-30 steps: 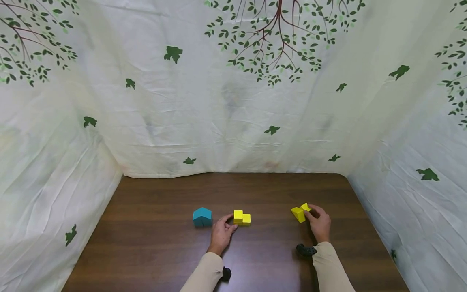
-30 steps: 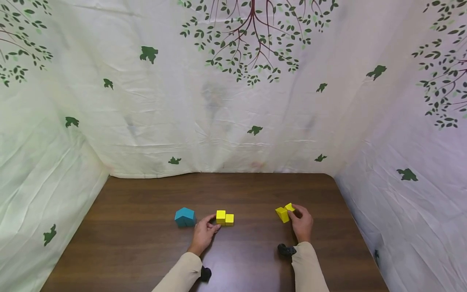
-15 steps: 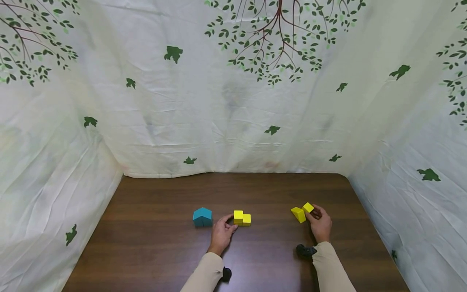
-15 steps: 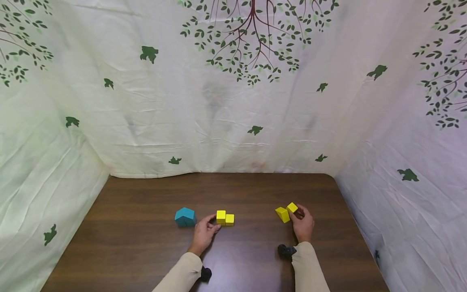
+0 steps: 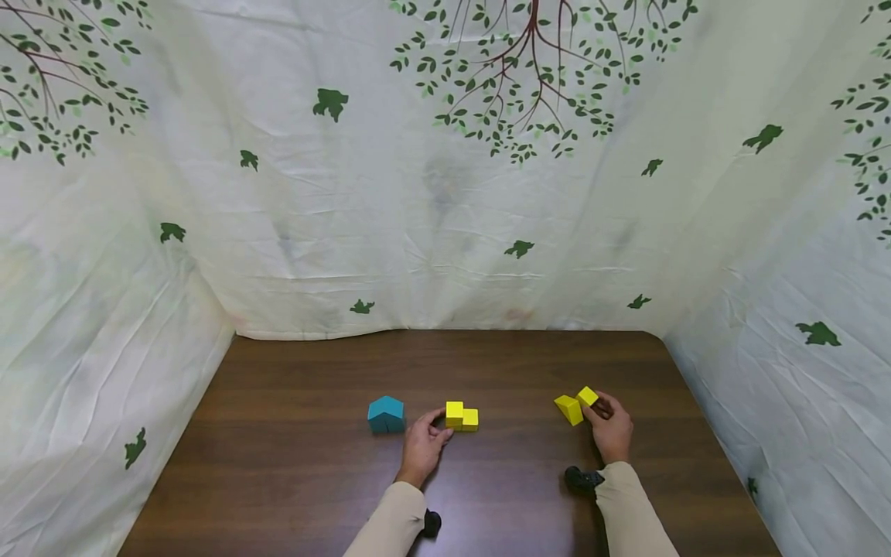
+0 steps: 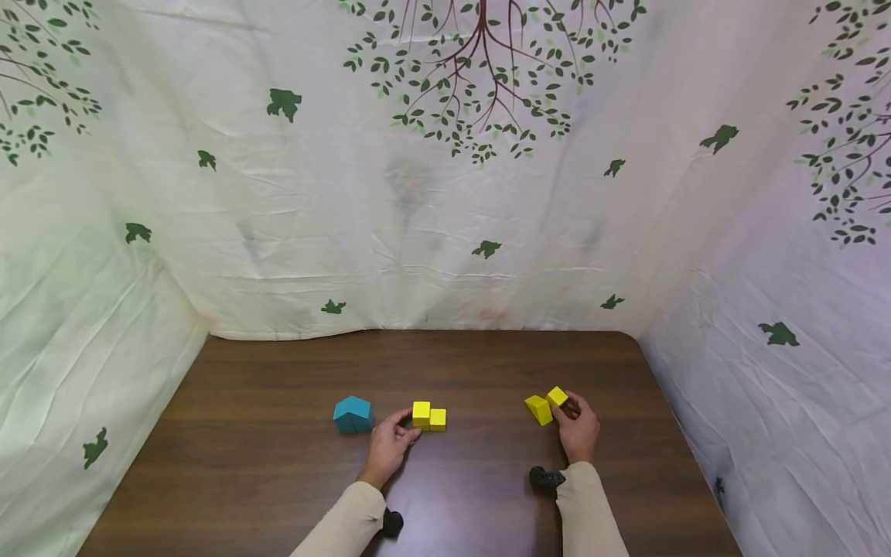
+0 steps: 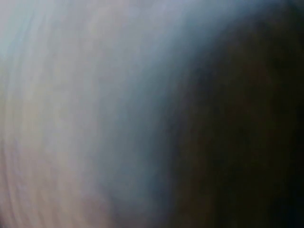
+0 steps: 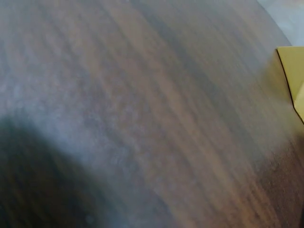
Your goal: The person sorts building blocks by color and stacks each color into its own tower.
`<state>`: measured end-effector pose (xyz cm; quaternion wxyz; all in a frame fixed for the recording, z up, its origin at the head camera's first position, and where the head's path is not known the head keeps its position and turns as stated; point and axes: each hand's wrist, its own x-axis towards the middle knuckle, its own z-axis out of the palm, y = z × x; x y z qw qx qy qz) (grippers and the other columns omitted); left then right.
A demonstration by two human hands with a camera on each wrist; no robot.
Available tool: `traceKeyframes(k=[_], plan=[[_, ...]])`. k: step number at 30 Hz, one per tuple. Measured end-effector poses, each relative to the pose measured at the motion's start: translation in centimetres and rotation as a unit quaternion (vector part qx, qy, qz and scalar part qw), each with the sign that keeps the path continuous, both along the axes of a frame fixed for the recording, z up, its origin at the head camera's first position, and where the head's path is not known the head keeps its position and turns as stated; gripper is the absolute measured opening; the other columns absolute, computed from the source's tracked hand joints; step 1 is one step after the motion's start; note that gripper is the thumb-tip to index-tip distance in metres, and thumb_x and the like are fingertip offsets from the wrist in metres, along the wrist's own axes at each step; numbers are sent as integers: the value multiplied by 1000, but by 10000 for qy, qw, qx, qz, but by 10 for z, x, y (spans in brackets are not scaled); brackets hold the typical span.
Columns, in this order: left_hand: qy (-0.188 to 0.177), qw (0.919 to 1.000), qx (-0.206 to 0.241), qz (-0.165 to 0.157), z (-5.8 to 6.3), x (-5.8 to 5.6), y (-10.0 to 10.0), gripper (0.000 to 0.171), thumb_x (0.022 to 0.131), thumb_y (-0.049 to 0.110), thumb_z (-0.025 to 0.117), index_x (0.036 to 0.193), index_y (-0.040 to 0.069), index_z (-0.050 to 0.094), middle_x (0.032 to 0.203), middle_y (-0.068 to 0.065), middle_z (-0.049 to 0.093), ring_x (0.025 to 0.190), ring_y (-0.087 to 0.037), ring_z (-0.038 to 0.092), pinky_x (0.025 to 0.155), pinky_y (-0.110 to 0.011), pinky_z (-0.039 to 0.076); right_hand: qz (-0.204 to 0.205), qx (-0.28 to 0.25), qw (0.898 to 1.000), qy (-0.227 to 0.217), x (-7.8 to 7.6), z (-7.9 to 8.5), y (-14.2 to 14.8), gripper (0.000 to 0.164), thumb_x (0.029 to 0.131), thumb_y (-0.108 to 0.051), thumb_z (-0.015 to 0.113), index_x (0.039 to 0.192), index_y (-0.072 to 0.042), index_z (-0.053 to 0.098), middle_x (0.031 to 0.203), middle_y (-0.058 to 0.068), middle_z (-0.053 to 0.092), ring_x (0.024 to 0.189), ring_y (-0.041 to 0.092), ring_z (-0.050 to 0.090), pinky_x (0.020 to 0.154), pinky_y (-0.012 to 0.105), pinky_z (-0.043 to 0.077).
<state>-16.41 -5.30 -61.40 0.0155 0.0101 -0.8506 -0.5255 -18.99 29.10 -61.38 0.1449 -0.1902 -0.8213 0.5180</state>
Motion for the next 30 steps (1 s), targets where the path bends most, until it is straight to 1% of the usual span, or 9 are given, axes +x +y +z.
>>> traceKeyframes(k=[3,8,15,17,20,23,28,30], plan=[[-29,10000,-31,7,1,0,0,39,85,6,73,121,-1,62,81,-4,58,66,-11,54,61,-21,48,29,-57,10000,64,0,-1,1,39,88,-1,68,124,6,58,115,29,60,105,41,59,66,0,35],[-76,10000,-59,26,2,0,0,39,85,7,72,122,0,62,81,-3,58,66,-10,53,61,-21,49,51,-65,9999,86,0,-2,2,39,88,-2,68,125,7,57,116,29,60,105,40,59,67,0,36],[-84,10000,-18,25,1,1,1,40,85,7,72,122,-1,62,81,-4,58,66,-11,53,61,-22,49,-28,-54,10000,-19,2,5,3,41,90,-8,67,128,3,57,119,25,60,104,34,58,68,1,36],[-108,9999,18,18,1,0,1,40,85,7,72,123,-1,61,81,-4,58,66,-11,54,61,-21,48,-31,-89,10000,-24,3,8,3,41,91,-9,67,129,2,57,121,24,59,105,33,57,68,1,36],[-48,10000,21,-7,0,1,1,40,85,7,72,122,-2,61,80,-5,59,66,-11,54,61,-22,48,-9,-170,9998,36,2,14,3,41,90,-9,68,129,1,57,122,24,59,105,31,57,68,1,36],[-27,10000,47,-7,-2,1,1,40,85,7,72,122,-2,61,80,-5,59,66,-12,54,60,-22,48,68,-269,9996,114,2,21,0,42,90,-9,68,129,1,57,121,23,60,104,29,57,69,1,38],[19,10000,31,-11,-3,0,1,40,85,7,72,122,-2,61,80,-5,59,66,-12,54,60,-22,48,282,-347,9989,125,4,35,-11,43,90,-11,68,130,0,56,123,22,59,102,29,58,70,4,41],[6,10000,21,9,-3,0,1,40,85,7,73,122,-2,62,81,-5,59,66,-11,54,60,-22,48,389,-357,9985,119,4,38,-17,43,90,-10,68,130,0,56,123,22,59,103,30,58,71,5,42]])
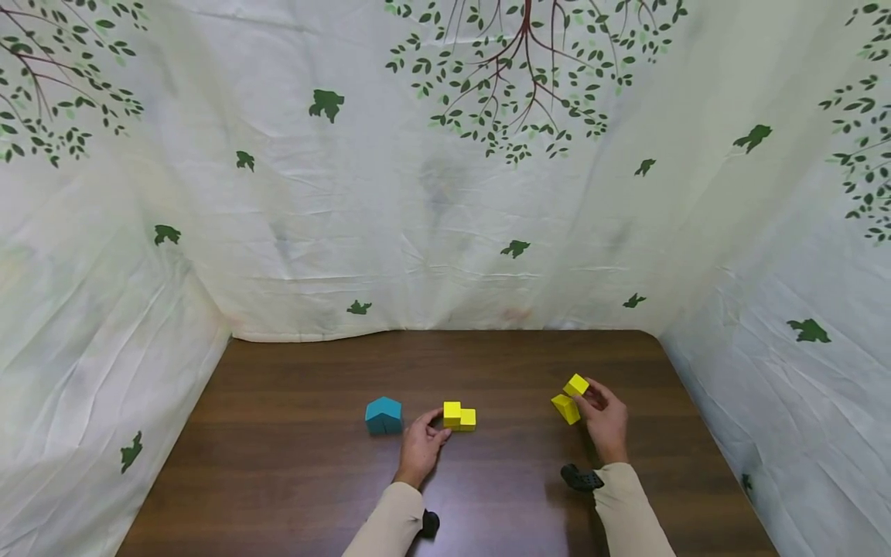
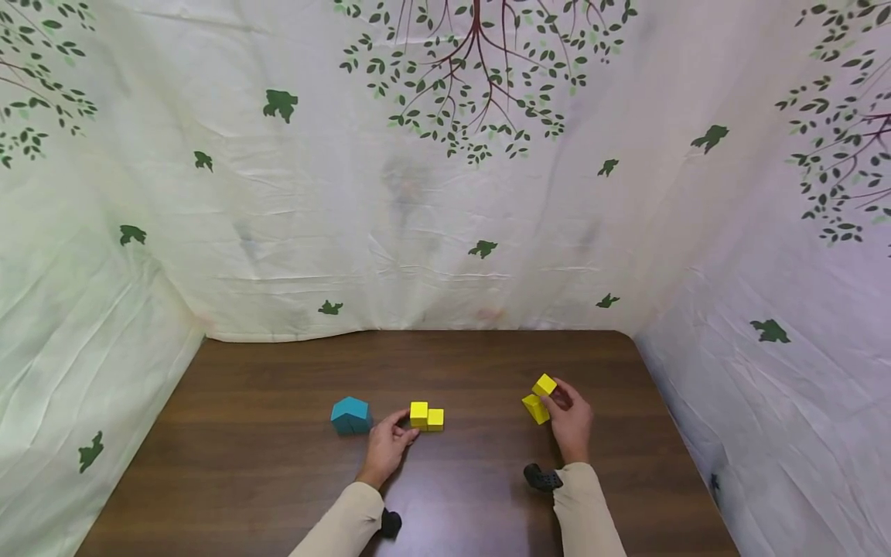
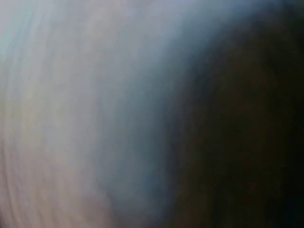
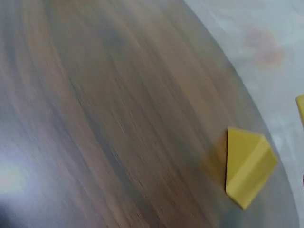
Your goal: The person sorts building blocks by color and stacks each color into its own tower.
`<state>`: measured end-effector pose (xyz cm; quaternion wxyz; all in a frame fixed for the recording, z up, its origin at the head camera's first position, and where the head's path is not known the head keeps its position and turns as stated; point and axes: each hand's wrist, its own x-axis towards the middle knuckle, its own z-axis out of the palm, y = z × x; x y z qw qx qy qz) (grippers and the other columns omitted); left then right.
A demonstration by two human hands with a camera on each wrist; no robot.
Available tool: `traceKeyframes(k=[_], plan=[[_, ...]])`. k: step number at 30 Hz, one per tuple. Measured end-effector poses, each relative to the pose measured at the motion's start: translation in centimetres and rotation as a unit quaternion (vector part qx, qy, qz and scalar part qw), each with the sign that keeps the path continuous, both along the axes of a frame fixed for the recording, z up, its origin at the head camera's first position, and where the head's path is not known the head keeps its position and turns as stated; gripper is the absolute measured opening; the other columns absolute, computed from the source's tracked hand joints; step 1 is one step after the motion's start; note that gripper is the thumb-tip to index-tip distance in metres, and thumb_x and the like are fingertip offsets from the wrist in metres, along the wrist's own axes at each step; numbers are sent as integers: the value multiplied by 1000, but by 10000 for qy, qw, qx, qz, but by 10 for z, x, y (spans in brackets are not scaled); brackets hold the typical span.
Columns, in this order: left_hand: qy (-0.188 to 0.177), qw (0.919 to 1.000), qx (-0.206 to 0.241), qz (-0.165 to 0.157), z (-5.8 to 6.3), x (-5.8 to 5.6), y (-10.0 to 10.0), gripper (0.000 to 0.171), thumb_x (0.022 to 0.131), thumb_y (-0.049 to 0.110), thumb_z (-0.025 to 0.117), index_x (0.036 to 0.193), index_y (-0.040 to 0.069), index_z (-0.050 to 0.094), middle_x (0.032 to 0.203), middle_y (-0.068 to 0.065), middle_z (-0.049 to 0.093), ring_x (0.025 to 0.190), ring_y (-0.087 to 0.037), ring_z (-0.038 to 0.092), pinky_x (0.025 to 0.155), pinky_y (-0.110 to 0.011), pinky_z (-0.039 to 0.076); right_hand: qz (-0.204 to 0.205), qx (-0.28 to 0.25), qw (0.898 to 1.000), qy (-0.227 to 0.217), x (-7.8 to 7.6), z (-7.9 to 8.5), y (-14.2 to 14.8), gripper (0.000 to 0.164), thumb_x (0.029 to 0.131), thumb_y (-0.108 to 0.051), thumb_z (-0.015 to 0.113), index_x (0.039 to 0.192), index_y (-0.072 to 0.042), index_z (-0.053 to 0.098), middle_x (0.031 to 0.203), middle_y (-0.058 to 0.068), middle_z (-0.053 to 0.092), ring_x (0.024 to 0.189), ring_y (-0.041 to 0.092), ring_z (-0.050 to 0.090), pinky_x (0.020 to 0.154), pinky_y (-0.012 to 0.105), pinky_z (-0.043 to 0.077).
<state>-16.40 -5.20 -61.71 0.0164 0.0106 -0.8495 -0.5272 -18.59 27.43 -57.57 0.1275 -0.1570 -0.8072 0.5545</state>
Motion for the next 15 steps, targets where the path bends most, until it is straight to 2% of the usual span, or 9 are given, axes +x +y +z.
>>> traceKeyframes(k=[3,7,11,15], plan=[[-77,10000,-40,27,1,0,0,40,85,8,73,123,-1,62,82,-4,58,67,-11,54,61,-22,48,144,-24,9999,37,0,2,-10,42,89,-8,69,129,0,58,119,22,61,98,27,60,72,7,44],[-92,9999,-82,29,2,0,0,41,85,8,72,123,-1,61,83,-4,58,68,-12,54,62,-22,49,429,-33,9986,299,1,0,-26,41,85,-2,71,124,3,61,113,23,64,92,22,62,73,10,46],[-27,10000,-82,35,2,-1,0,40,85,8,72,122,-1,62,84,-5,59,68,-12,54,62,-23,49,777,-20,9952,598,2,-1,-42,39,82,2,73,120,7,62,110,26,65,91,23,64,76,14,48],[-28,9999,-97,25,2,-2,0,40,85,7,72,122,-1,62,83,-4,59,67,-10,54,62,-23,49,971,-35,9936,573,3,0,-54,40,80,2,75,118,6,64,108,24,66,88,25,66,76,17,50]])
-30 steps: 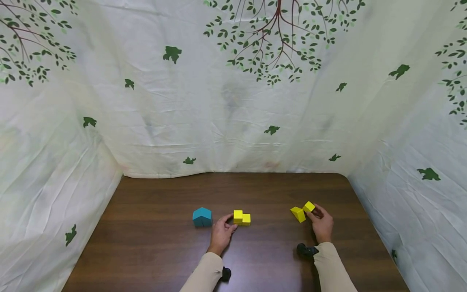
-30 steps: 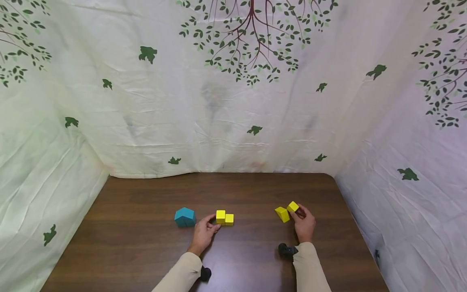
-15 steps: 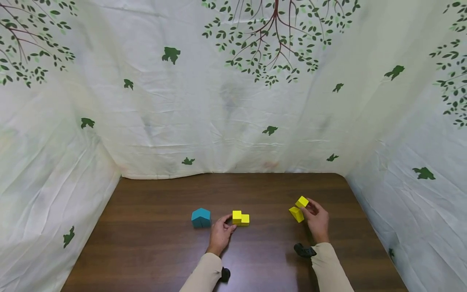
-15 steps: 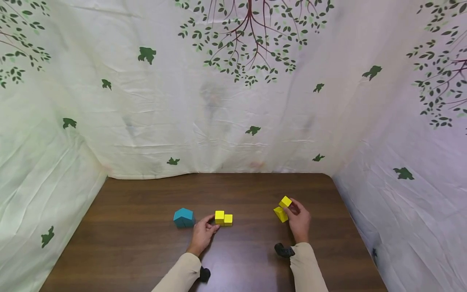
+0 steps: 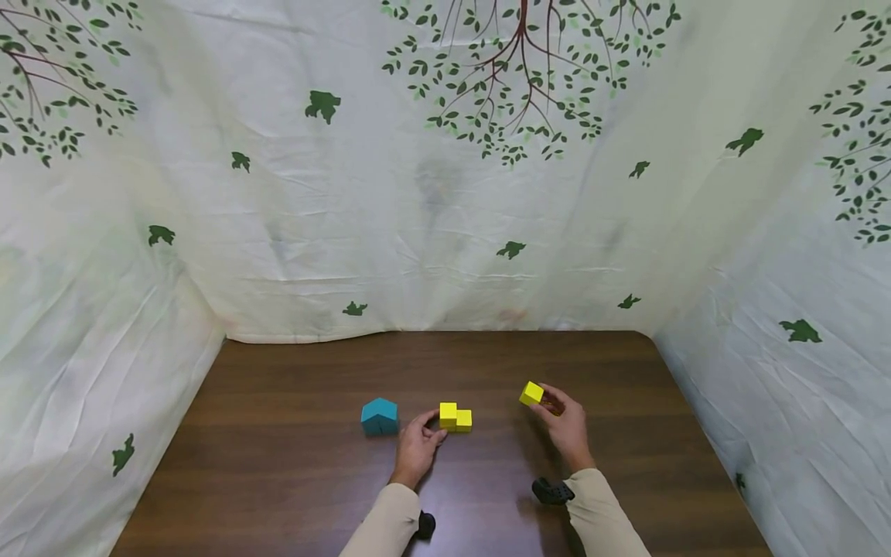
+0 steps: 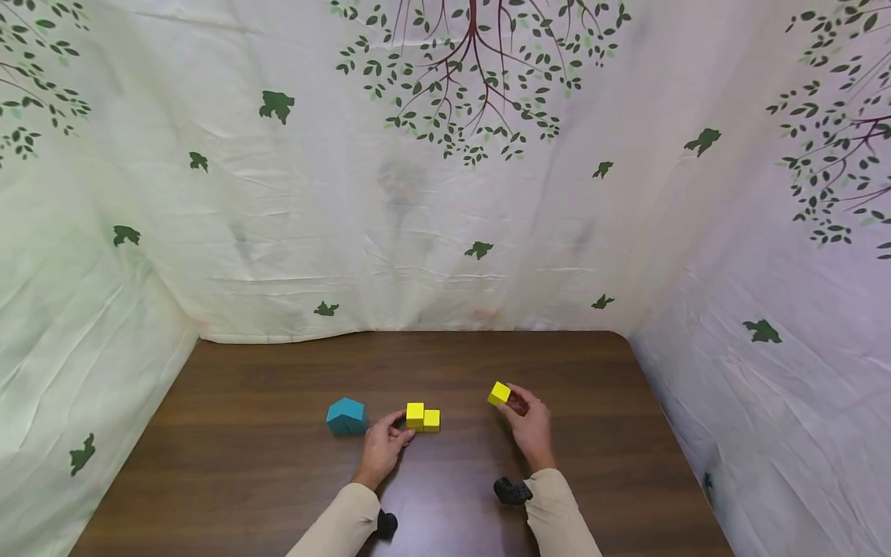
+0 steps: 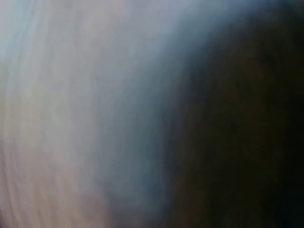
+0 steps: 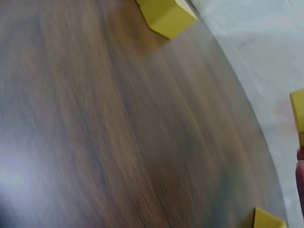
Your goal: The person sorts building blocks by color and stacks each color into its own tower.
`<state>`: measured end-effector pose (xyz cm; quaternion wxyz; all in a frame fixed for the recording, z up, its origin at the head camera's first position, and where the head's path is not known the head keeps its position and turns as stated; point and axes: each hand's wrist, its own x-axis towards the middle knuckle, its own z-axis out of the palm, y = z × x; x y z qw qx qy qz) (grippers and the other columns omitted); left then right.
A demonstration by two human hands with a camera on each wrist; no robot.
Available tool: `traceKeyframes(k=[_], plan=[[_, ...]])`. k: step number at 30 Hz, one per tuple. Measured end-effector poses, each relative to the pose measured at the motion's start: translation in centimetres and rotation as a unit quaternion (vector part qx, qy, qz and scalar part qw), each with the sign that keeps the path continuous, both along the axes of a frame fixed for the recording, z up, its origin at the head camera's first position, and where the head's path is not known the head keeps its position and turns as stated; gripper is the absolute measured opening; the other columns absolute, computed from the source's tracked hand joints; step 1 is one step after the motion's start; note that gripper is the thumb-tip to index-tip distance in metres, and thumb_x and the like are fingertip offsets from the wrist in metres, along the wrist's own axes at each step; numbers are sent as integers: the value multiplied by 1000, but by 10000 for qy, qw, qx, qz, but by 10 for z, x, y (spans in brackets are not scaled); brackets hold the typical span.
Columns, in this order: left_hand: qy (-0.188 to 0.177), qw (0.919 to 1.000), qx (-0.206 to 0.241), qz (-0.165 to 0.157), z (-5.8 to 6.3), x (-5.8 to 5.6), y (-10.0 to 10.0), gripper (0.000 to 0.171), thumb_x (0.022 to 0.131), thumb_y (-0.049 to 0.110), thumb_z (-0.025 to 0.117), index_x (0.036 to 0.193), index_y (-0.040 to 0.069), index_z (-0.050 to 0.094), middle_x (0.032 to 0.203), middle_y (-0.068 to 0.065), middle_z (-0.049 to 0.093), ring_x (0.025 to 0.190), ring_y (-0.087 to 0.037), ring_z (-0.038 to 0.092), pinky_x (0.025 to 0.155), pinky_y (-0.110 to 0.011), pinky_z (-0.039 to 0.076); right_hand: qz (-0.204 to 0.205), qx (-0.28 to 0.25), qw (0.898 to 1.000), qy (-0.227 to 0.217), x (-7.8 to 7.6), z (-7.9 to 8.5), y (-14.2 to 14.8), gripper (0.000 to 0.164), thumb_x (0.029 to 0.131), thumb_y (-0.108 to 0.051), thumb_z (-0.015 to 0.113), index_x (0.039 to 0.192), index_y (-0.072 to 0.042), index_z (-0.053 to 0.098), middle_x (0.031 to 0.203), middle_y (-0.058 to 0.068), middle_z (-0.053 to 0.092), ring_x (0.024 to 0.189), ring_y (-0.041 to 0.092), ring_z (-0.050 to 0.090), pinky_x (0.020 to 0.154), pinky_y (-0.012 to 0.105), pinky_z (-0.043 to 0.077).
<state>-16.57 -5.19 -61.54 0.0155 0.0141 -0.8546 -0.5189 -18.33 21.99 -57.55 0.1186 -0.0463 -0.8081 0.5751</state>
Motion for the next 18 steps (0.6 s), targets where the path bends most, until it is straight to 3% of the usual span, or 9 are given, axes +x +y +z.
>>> traceKeyframes(k=[11,18], plan=[[-62,10000,60,-13,2,-1,0,40,86,8,72,123,-1,62,83,-5,59,69,-12,54,62,-23,48,602,-117,9978,-247,1,-2,-31,41,79,1,76,118,2,65,108,18,66,93,29,65,82,30,53],[-52,10000,71,-24,2,0,-1,40,85,8,72,123,-1,62,84,-5,59,68,-12,54,62,-22,49,894,-109,9959,-89,-3,-5,-51,39,78,-1,77,115,1,65,106,16,67,92,27,66,81,33,54]])
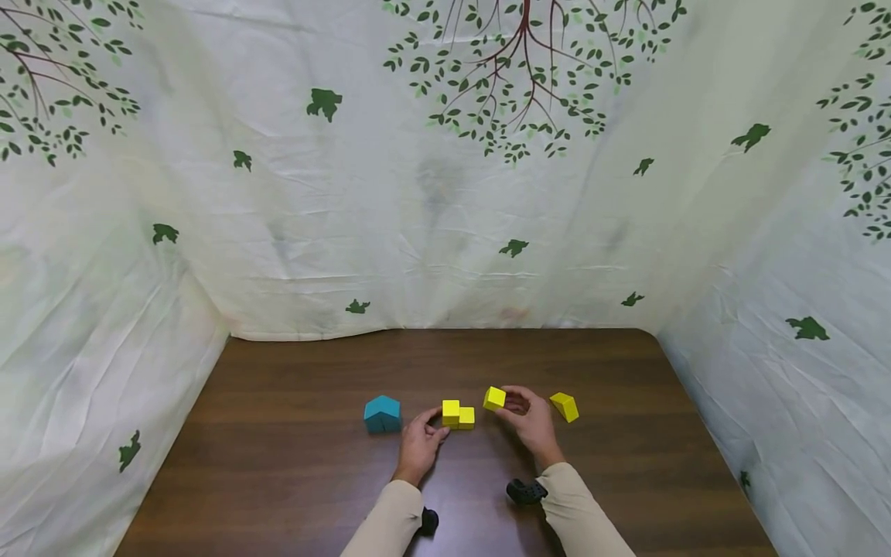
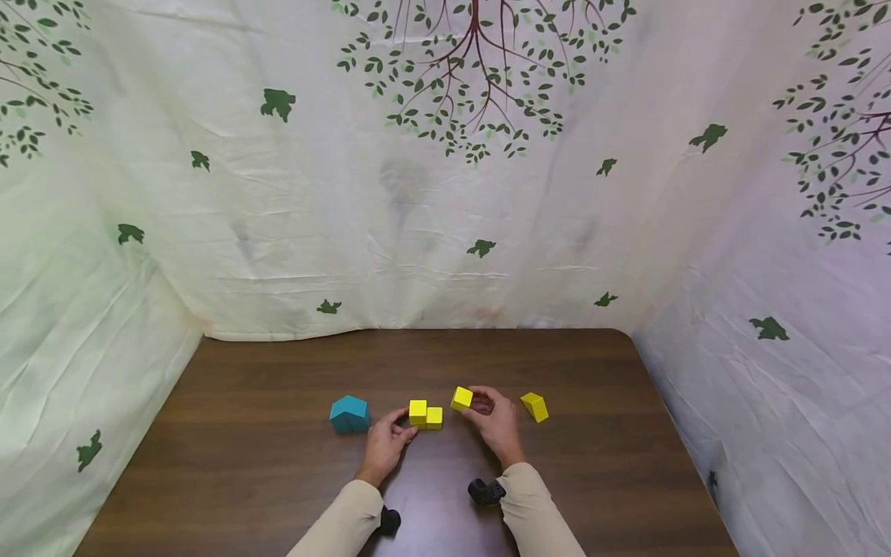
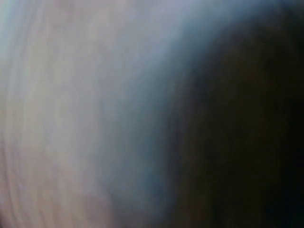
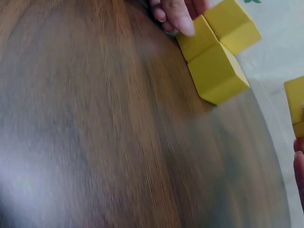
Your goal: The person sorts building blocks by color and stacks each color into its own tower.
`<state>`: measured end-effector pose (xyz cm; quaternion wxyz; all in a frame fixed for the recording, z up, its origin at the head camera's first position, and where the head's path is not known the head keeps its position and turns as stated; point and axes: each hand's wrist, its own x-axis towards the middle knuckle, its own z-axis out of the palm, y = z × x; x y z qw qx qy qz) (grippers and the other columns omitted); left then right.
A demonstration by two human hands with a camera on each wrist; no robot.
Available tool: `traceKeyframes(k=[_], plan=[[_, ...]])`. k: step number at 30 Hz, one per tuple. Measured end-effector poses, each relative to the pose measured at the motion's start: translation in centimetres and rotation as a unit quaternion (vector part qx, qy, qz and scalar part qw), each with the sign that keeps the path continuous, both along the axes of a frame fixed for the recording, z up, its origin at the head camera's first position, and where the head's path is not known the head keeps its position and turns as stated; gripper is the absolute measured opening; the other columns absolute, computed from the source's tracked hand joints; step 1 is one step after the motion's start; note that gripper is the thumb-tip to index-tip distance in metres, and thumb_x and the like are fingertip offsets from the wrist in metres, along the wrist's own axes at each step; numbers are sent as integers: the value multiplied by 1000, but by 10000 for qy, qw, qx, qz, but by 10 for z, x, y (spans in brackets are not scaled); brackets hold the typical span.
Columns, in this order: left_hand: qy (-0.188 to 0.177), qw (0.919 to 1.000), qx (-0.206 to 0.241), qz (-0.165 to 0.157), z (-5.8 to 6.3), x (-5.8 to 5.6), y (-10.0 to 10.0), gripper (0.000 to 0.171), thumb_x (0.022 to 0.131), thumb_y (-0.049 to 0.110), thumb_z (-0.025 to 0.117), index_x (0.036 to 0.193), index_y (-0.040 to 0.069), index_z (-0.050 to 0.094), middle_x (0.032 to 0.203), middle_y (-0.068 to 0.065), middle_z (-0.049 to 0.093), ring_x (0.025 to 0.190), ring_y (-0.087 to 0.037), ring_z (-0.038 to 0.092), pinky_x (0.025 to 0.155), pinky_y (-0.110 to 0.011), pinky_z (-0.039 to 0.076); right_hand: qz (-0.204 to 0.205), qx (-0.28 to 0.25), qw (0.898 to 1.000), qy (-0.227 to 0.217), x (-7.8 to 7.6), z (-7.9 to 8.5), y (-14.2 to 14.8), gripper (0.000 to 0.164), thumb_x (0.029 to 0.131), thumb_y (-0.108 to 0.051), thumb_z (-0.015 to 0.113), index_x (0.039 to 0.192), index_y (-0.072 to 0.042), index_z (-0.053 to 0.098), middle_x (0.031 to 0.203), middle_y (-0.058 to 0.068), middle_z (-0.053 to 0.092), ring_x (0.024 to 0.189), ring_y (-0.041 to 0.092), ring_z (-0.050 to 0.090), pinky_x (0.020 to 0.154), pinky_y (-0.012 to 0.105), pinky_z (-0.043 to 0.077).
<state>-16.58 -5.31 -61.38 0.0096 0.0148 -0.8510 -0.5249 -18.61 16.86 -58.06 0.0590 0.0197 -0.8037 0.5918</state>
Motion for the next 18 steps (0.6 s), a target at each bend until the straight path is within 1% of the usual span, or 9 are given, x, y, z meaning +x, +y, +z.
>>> traceKeyframes(k=[4,11,18], plan=[[32,10000,-13,-26,-1,0,0,40,85,8,72,122,-2,62,85,-6,59,68,-12,55,62,-22,49,166,36,9998,77,-1,0,-8,37,79,0,76,114,2,65,105,17,68,92,27,66,81,35,54],[60,10000,-36,-61,-1,0,-1,39,85,8,73,121,-2,62,84,-6,60,68,-12,56,61,-22,48,328,220,9991,-149,-2,1,-19,38,79,-1,76,116,-2,67,109,14,68,94,26,66,83,35,54],[49,10000,-41,-28,-2,-1,0,40,85,8,72,122,-1,62,84,-6,59,68,-12,56,61,-22,49,662,244,9975,-30,-3,-1,-26,38,79,2,75,116,1,66,109,17,67,94,29,66,83,38,54]])
